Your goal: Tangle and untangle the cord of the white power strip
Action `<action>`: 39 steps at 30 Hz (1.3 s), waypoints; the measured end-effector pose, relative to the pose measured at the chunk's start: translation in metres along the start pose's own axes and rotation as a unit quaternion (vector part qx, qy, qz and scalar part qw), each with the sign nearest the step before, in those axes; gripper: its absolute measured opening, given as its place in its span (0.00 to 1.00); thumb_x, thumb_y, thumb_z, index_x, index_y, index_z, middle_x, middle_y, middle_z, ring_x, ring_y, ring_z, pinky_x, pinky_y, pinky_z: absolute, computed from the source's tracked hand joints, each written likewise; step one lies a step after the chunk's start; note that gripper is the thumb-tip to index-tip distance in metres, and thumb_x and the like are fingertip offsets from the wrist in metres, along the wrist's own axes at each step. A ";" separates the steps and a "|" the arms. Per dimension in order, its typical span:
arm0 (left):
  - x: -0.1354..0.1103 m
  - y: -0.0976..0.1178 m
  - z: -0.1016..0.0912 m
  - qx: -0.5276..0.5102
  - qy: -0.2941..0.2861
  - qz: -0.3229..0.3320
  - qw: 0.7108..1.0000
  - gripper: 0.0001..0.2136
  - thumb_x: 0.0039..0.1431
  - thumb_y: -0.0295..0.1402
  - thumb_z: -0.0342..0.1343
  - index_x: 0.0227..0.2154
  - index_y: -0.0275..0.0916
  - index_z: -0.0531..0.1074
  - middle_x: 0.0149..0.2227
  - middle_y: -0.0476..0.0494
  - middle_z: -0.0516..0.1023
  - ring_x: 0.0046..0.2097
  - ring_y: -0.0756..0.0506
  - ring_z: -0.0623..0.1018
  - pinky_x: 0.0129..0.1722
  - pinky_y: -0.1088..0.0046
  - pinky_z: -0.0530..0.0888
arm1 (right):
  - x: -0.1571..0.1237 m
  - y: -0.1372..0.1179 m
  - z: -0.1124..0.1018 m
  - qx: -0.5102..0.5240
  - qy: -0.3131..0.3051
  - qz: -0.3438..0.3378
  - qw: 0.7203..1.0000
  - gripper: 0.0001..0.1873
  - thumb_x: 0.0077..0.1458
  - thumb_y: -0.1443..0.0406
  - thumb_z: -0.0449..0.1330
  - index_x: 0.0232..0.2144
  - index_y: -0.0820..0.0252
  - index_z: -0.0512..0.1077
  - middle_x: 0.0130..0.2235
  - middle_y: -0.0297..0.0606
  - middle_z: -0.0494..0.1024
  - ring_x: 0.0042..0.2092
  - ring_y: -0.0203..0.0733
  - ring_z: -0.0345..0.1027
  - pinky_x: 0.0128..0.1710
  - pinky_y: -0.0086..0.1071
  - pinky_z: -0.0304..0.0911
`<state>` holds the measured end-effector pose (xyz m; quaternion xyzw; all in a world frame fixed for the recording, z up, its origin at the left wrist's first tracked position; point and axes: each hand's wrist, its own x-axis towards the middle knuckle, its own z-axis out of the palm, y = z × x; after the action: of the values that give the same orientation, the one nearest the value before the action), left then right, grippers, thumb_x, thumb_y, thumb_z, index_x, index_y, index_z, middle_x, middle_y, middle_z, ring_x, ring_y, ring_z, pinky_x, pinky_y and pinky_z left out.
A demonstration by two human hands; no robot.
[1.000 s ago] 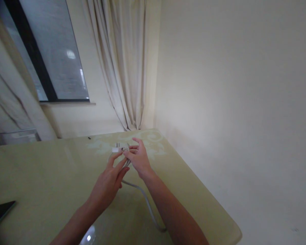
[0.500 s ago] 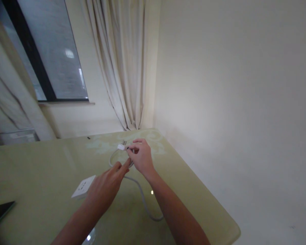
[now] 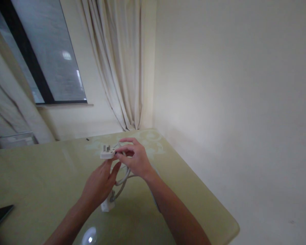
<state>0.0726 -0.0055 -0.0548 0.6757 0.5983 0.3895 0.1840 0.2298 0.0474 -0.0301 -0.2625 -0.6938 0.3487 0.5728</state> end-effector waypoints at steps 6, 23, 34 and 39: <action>0.008 -0.002 0.000 -0.287 0.064 -0.037 0.955 0.17 0.58 0.50 0.59 0.32 0.39 0.74 0.24 0.51 0.69 0.27 0.48 0.68 0.29 0.71 0.65 | -0.004 -0.002 0.006 -0.018 -0.016 -0.020 1.000 0.09 0.56 0.62 0.70 0.41 0.52 0.84 0.54 0.40 0.76 0.43 0.38 0.78 0.44 0.33 0.78; -0.005 -0.009 -0.015 0.000 -0.195 0.082 0.977 0.16 0.61 0.42 0.60 0.49 0.41 0.71 0.44 0.41 0.80 0.45 0.39 0.79 0.47 0.60 0.75 | 0.004 -0.007 -0.002 -0.294 0.104 -0.059 0.948 0.11 0.67 0.61 0.61 0.30 0.57 0.72 0.36 0.38 0.74 0.43 0.44 0.69 0.47 0.39 0.63; 0.007 -0.011 -0.013 0.132 0.055 0.191 0.971 0.28 0.59 0.20 0.47 0.63 0.38 0.59 0.55 0.33 0.75 0.59 0.37 0.74 0.59 0.52 0.72 | 0.003 -0.029 -0.030 -0.182 0.260 -0.025 0.948 0.16 0.68 0.54 0.56 0.32 0.56 0.70 0.35 0.35 0.75 0.40 0.42 0.68 0.43 0.35 0.61; -0.003 0.004 -0.022 0.237 0.082 0.208 0.945 0.23 0.61 0.22 0.48 0.60 0.34 0.60 0.58 0.28 0.70 0.62 0.31 0.70 0.52 0.54 0.78 | -0.003 -0.025 -0.041 -0.128 0.297 -0.006 0.946 0.19 0.65 0.49 0.58 0.31 0.57 0.72 0.32 0.33 0.75 0.37 0.41 0.68 0.42 0.33 0.62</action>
<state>0.0584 -0.0141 -0.0392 0.7749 0.5324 0.3201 -0.1167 0.2713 0.0367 -0.0084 -0.4210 -0.5321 0.1599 0.7170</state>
